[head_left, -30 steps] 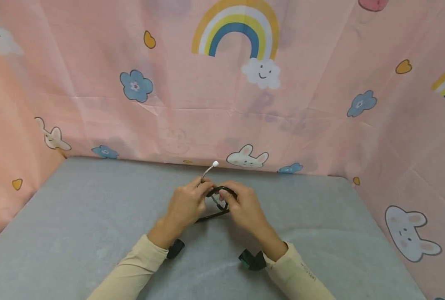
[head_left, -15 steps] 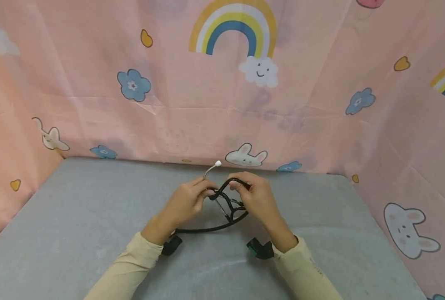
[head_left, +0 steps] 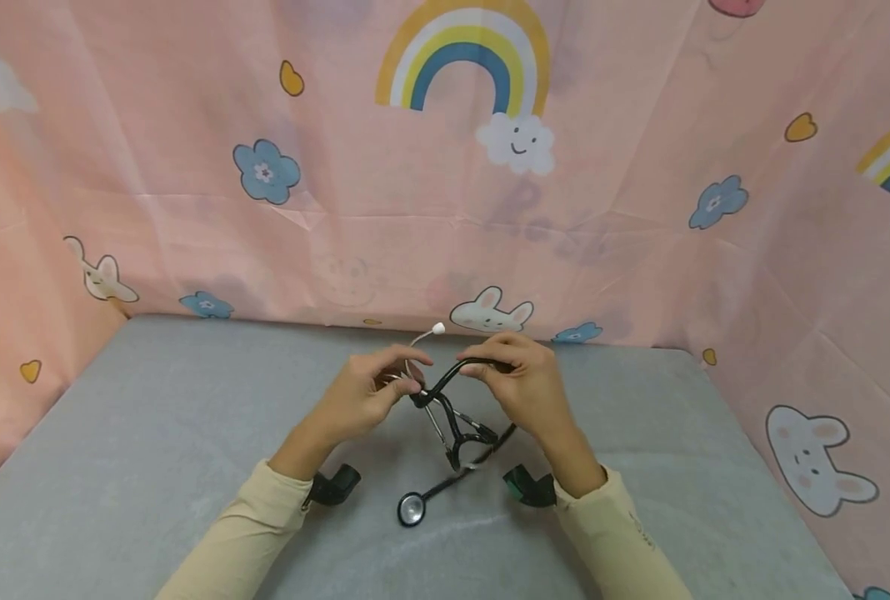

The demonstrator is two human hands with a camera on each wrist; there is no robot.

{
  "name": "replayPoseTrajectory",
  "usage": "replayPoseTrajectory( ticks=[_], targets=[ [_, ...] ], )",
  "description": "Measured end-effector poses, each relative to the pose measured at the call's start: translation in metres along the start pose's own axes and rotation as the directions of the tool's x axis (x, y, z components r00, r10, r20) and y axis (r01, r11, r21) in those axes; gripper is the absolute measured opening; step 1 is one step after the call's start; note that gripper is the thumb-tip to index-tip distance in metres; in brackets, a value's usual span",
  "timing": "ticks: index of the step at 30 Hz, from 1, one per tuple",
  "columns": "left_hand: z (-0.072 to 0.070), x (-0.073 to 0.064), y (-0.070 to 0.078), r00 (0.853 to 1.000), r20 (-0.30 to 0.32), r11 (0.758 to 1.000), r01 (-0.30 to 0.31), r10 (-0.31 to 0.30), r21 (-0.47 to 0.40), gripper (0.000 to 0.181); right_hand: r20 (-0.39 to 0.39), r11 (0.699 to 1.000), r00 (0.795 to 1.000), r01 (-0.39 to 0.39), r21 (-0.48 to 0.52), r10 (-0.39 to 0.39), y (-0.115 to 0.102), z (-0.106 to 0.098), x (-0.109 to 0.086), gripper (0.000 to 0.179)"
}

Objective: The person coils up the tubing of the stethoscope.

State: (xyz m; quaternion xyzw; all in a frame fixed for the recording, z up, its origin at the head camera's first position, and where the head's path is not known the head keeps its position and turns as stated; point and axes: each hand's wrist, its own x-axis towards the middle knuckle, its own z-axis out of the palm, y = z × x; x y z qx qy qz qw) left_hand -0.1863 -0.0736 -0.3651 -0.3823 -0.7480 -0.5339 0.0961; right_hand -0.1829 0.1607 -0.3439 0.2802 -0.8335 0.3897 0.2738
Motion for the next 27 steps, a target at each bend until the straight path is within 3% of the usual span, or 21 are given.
replayPoseTrajectory(
  ticks=[4, 7, 10, 13, 20, 23, 27],
  targets=[
    [0.005, 0.001, 0.003, 0.999, 0.048, 1.0, 0.019, -0.018, -0.024, 0.03, -0.076, 1.0, 0.997, 0.021, 0.007, -0.02, -0.002, 0.007, -0.002, 0.016],
    [0.013, 0.002, 0.005, 0.999, 0.043, 0.999, 0.017, -0.016, -0.031, 0.039, -0.161, 0.997, 0.987, 0.008, 0.071, 0.004, -0.006, 0.014, -0.003, 0.015],
    [0.018, 0.003, 0.007, 1.0, 0.014, 1.0, -0.004, 0.004, -0.027, 0.047, -0.234, 0.989, 0.97, -0.036, 0.143, 0.07, -0.008, 0.019, -0.004, 0.015],
    [0.018, 0.004, 0.009, 0.998, 0.006, 0.998, -0.06, 0.06, 0.015, 0.049, -0.259, 0.98, 0.953, -0.119, 0.158, 0.157, -0.009, 0.02, -0.004, 0.015],
    [0.019, 0.002, 0.004, 0.976, 0.009, 0.972, -0.219, 0.219, 0.088, 0.042, -0.181, 0.94, 0.924, -0.317, 0.128, 0.337, -0.006, 0.02, -0.003, 0.019],
    [0.017, 0.001, 0.004, 0.975, -0.062, 0.977, -0.209, 0.212, 0.046, 0.031, -0.129, 0.925, 0.921, -0.348, 0.154, 0.368, -0.002, 0.022, -0.002, 0.019],
    [0.012, 0.001, 0.007, 0.976, -0.175, 0.99, -0.138, 0.129, -0.041, 0.028, -0.017, 0.91, 0.928, -0.361, 0.201, 0.372, 0.003, 0.024, -0.002, 0.019]
  ],
)
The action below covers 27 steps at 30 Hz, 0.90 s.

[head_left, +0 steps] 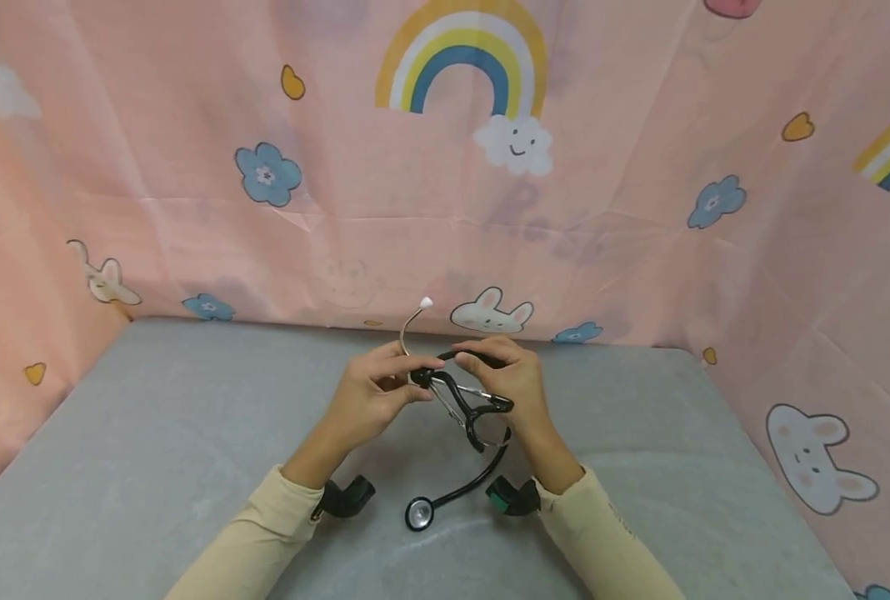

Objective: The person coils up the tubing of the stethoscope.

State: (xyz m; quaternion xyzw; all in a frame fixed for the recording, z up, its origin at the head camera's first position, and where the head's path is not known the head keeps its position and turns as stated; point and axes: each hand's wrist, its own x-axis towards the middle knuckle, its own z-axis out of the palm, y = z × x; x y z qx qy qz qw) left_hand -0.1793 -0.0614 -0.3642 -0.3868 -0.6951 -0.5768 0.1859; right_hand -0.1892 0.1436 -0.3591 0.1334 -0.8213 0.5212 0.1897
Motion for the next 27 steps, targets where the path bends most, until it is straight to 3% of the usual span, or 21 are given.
replayPoseTrajectory(
  ticks=[3, 6, 8, 11, 13, 14, 16, 19, 21, 23, 25, 27],
  targets=[
    [-0.002, 0.0, 0.0, 0.998, -0.058, 0.999, 0.028, -0.029, -0.024, 0.029, 0.065, 0.999, 0.997, 0.032, 0.033, -0.034, 0.001, 0.001, 0.009, 0.02],
    [0.0, 0.001, -0.001, 0.994, -0.111, 1.0, -0.007, 0.005, -0.018, 0.03, 0.06, 0.985, 0.983, 0.174, 0.014, -0.175, -0.006, 0.0, 0.033, 0.018],
    [0.001, 0.003, -0.002, 0.986, -0.159, 0.999, -0.046, 0.045, -0.005, 0.031, 0.052, 0.947, 0.946, 0.321, -0.008, -0.32, -0.016, -0.001, 0.053, 0.015],
    [-0.001, 0.006, 0.0, 0.964, -0.237, 0.993, -0.117, 0.119, 0.021, 0.029, 0.068, 0.848, 0.847, 0.529, -0.012, -0.527, -0.032, 0.0, 0.079, 0.014],
    [-0.004, 0.008, 0.002, 0.945, -0.289, 0.988, -0.148, 0.154, 0.044, 0.029, 0.087, 0.802, 0.799, 0.597, -0.008, -0.595, -0.039, 0.006, 0.085, 0.013],
    [-0.006, 0.009, 0.003, 0.936, -0.311, 0.986, -0.156, 0.167, 0.061, 0.029, 0.1, 0.798, 0.795, 0.602, -0.013, -0.598, -0.04, 0.011, 0.083, 0.013],
    [-0.01, 0.011, 0.005, 0.921, -0.348, 0.984, -0.144, 0.173, 0.108, 0.029, 0.129, 0.802, 0.802, 0.593, -0.064, -0.583, -0.036, 0.023, 0.074, 0.012],
    [-0.018, 0.011, 0.005, 0.905, -0.391, 0.97, -0.08, 0.168, 0.232, 0.032, 0.216, 0.859, 0.881, 0.464, -0.216, -0.421, -0.028, 0.045, 0.048, 0.018],
    [-0.023, 0.011, 0.003, 0.894, -0.417, 0.947, -0.023, 0.163, 0.321, 0.034, 0.273, 0.896, 0.916, 0.363, -0.255, -0.293, -0.024, 0.059, 0.029, 0.023],
    [-0.027, 0.011, 0.002, 0.887, -0.432, 0.916, 0.025, 0.164, 0.401, 0.031, 0.313, 0.937, 0.935, 0.249, -0.243, -0.167, -0.024, 0.069, 0.013, 0.027],
    [-0.032, 0.01, 0.0, 0.883, -0.437, 0.885, 0.058, 0.171, 0.462, 0.028, 0.324, 0.974, 0.939, 0.169, -0.154, -0.112, -0.026, 0.076, 0.002, 0.027],
    [-0.037, 0.01, -0.001, 0.881, -0.436, 0.855, 0.075, 0.184, 0.513, 0.027, 0.326, 0.985, 0.942, 0.127, -0.113, -0.084, -0.031, 0.079, -0.006, 0.027]
  ],
)
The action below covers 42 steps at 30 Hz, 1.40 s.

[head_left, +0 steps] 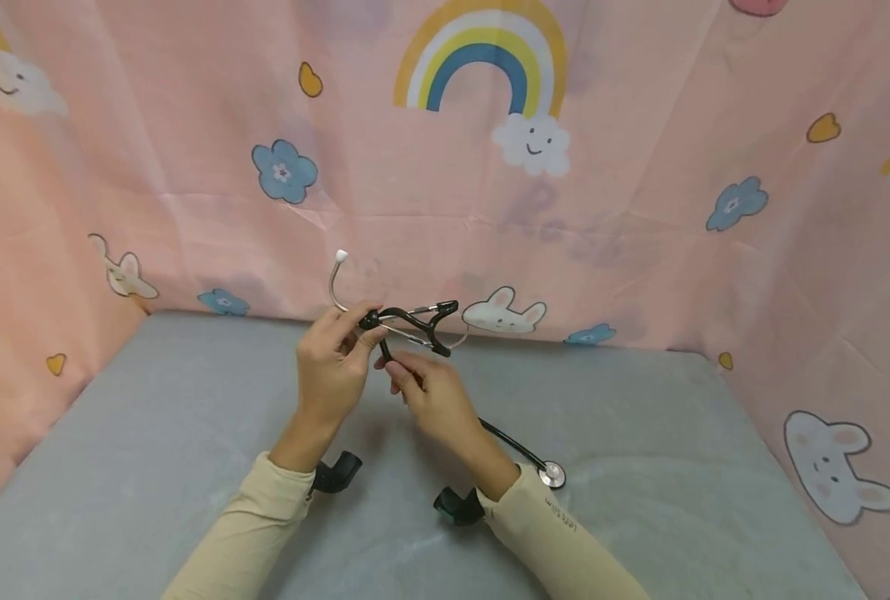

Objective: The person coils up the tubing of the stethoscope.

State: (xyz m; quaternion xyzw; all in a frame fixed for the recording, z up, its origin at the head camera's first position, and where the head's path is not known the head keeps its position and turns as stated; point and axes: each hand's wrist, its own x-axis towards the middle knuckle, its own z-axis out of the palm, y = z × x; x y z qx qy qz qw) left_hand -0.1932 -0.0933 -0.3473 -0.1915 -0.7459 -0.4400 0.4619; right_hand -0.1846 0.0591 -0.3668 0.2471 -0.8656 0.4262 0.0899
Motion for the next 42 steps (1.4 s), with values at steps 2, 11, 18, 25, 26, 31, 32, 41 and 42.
replayPoseTrajectory(
  ticks=[2, 11, 18, 25, 26, 31, 32, 41, 42],
  targets=[
    [-0.001, 0.0, -0.003, 1.0, 0.002, 0.999, -0.01, 0.01, 0.044, 0.027, -0.01, 1.0, 1.0, -0.014, 0.018, 0.014, -0.005, 0.001, -0.005, 0.028],
    [0.003, -0.004, -0.004, 1.0, 0.014, 0.991, 0.01, -0.012, 0.131, 0.024, 0.027, 1.0, 1.0, -0.008, -0.021, 0.009, -0.018, -0.005, -0.015, 0.026],
    [0.003, 0.008, -0.002, 0.997, 0.025, 0.99, 0.07, -0.073, 0.125, 0.024, 0.081, 0.977, 0.996, 0.061, -0.204, -0.045, -0.025, -0.02, -0.003, 0.022],
    [0.006, -0.004, -0.005, 0.994, 0.108, 0.981, 0.013, -0.034, 0.192, 0.025, -0.059, 0.941, 0.996, 0.047, -0.335, -0.07, -0.023, -0.032, -0.008, 0.022],
    [0.005, -0.007, -0.006, 0.99, 0.139, 0.981, -0.007, -0.021, 0.193, 0.025, -0.078, 0.94, 0.993, 0.055, -0.337, -0.086, -0.022, -0.032, -0.01, 0.02],
    [0.005, -0.011, -0.012, 0.95, 0.297, 0.992, -0.114, 0.093, 0.054, 0.032, -0.155, 0.966, 0.977, 0.106, -0.237, -0.146, -0.011, -0.041, -0.011, 0.013],
    [0.005, -0.009, -0.013, 0.939, 0.326, 0.992, -0.126, 0.113, 0.019, 0.034, -0.167, 0.971, 0.975, 0.109, -0.213, -0.146, -0.009, -0.043, -0.009, 0.013],
    [-0.003, -0.002, -0.01, 0.856, 0.486, 0.984, -0.166, 0.176, -0.064, 0.047, -0.152, 0.998, 0.988, 0.017, -0.056, -0.025, -0.003, -0.049, -0.006, 0.012],
    [-0.002, -0.003, -0.009, 0.851, 0.49, 0.982, -0.167, 0.186, -0.083, 0.049, -0.153, 0.999, 0.988, 0.003, -0.037, -0.008, -0.003, -0.05, -0.007, 0.012]
  ],
)
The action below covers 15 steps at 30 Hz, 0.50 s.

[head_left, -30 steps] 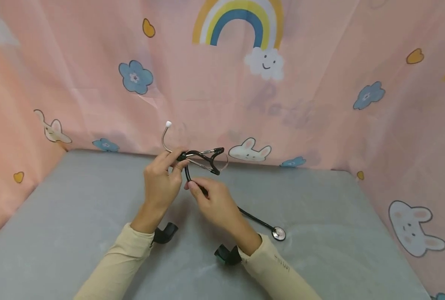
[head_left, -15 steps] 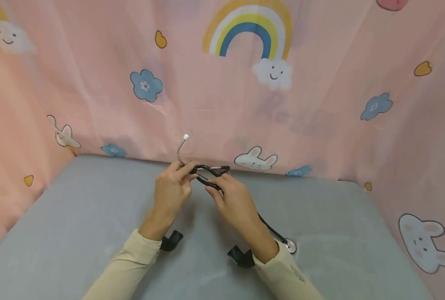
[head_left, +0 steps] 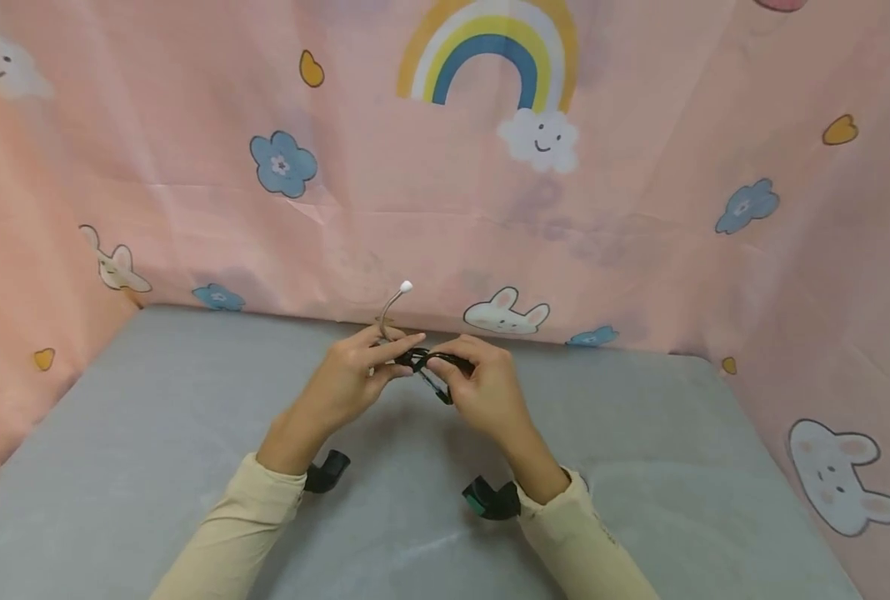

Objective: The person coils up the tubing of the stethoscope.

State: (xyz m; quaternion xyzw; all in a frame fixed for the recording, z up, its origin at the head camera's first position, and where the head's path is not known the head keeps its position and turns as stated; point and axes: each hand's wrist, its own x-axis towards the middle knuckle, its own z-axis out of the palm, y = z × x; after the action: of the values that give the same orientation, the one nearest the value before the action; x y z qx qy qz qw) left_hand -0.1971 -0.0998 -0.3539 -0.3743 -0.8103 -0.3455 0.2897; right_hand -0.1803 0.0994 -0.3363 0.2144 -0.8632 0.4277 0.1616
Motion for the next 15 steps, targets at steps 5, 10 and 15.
replayPoseTrajectory(
  ticks=[5, 10, 15],
  targets=[
    [0.004, 0.004, 0.004, 0.999, -0.025, 0.999, -0.03, 0.03, -0.015, 0.049, 0.002, 0.998, 0.999, -0.034, 0.056, 0.034, -0.002, -0.007, 0.0, 0.013],
    [0.006, 0.001, 0.008, 0.998, -0.065, 1.0, 0.018, -0.019, -0.018, 0.034, 0.022, 0.998, 0.999, -0.04, 0.053, 0.039, 0.001, -0.01, 0.001, 0.013],
    [0.005, -0.001, 0.007, 0.997, -0.075, 0.998, 0.02, -0.025, -0.066, 0.031, -0.018, 0.996, 0.999, -0.044, 0.074, 0.045, 0.012, -0.015, 0.005, 0.01]
  ],
)
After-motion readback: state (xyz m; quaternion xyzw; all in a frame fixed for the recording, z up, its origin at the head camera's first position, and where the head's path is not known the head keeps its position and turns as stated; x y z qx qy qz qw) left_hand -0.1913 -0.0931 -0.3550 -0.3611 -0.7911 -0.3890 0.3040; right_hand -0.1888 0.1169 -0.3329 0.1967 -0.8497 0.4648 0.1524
